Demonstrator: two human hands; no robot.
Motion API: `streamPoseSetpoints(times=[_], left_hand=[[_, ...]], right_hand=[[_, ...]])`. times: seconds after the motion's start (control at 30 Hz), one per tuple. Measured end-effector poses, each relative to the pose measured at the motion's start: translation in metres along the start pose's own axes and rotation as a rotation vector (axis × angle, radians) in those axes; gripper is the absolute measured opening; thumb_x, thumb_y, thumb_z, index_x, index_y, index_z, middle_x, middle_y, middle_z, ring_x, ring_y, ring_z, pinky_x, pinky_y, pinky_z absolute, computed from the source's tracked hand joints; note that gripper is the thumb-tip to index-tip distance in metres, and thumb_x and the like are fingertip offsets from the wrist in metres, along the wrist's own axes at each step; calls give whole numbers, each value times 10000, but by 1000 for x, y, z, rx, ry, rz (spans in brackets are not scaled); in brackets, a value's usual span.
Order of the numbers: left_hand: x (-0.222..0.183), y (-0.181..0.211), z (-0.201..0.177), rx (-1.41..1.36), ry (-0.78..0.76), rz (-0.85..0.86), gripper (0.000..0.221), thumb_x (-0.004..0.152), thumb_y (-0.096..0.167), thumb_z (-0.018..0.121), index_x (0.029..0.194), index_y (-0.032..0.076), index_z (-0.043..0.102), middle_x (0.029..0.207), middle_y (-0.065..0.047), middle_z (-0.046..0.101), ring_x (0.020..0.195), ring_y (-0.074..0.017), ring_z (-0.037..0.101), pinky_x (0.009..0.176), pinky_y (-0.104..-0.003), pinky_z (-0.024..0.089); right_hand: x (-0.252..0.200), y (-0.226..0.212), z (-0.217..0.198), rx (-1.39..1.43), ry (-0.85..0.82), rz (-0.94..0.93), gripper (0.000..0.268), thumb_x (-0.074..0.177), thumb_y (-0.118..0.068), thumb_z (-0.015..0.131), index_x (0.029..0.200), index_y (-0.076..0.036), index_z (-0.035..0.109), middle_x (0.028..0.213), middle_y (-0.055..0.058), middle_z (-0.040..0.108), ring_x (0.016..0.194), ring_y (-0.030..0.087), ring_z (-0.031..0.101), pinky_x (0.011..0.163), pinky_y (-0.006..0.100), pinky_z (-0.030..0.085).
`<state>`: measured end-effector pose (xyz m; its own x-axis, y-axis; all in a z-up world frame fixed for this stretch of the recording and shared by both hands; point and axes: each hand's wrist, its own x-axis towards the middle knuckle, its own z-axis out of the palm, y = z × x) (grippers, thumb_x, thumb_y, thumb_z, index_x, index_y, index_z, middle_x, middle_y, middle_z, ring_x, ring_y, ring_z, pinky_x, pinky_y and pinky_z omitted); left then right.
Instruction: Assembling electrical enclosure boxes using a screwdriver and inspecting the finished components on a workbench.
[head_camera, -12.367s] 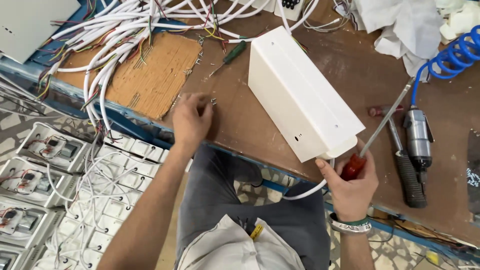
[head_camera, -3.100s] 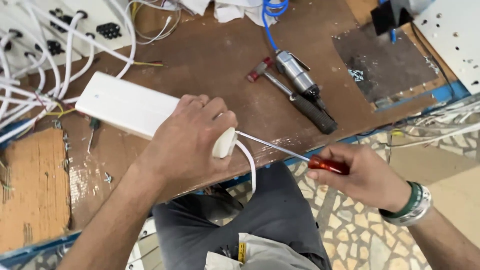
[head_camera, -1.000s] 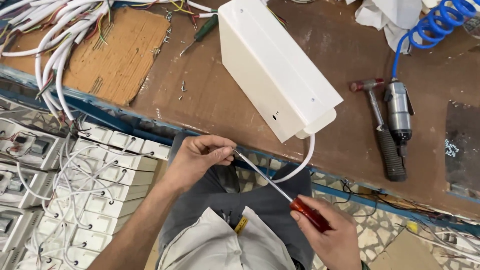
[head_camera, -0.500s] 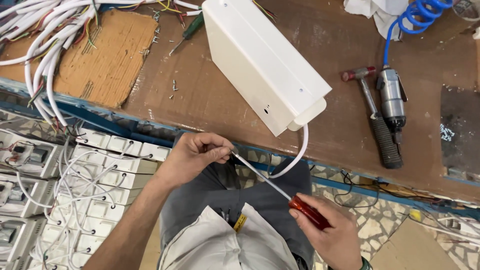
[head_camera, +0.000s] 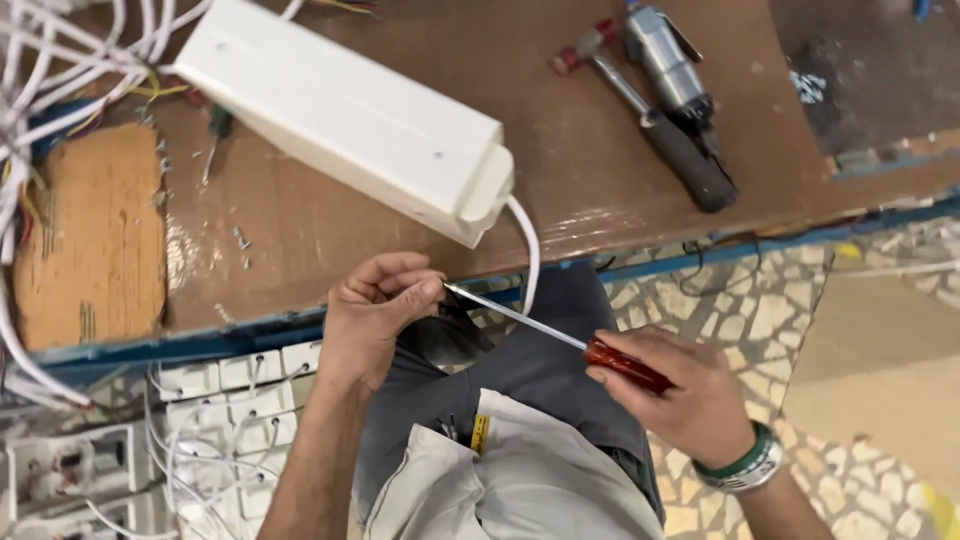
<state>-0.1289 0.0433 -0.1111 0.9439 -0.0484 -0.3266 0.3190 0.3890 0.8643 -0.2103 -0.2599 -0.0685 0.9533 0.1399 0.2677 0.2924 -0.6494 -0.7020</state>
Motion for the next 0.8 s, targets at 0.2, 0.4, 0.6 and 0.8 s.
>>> streamPoseSetpoints(times=[0.2, 0.4, 0.6, 0.8], left_hand=[[-5, 47, 36, 671, -246, -12, 215, 782, -66, 818, 996, -53, 800, 807, -128, 816, 661, -140, 727, 593, -218, 592], [-7, 57, 52, 945, -293, 170, 233, 781, -5, 830, 1010, 33, 822, 792, -34, 827, 530, -52, 603, 455, -174, 460], [1, 12, 34, 401, -153, 131, 350, 852, -81, 759, 1196, -59, 698, 931, -177, 803, 760, -169, 763, 695, -227, 641], [-10, 47, 49, 784, -264, 32, 168, 769, -87, 808, 919, -11, 818, 786, -66, 826, 696, -100, 775, 616, -183, 607]], right_hand=[[-11, 18, -24, 2, -68, 0, 353, 662, -109, 877, 1002, -79, 785, 824, 18, 785, 533, 104, 675, 460, 215, 514], [-16, 31, -17, 25, -40, -14, 380, 656, -112, 881, 1020, -82, 779, 840, 25, 792, 540, 101, 674, 465, 216, 520], [-17, 36, -13, 187, -54, 157, 429, 620, -81, 900, 1031, -63, 779, 868, 61, 826, 557, 113, 722, 475, 206, 537], [-10, 32, -25, 43, -110, 3, 380, 641, -93, 884, 1004, -55, 774, 848, 37, 796, 537, 101, 688, 465, 209, 532]])
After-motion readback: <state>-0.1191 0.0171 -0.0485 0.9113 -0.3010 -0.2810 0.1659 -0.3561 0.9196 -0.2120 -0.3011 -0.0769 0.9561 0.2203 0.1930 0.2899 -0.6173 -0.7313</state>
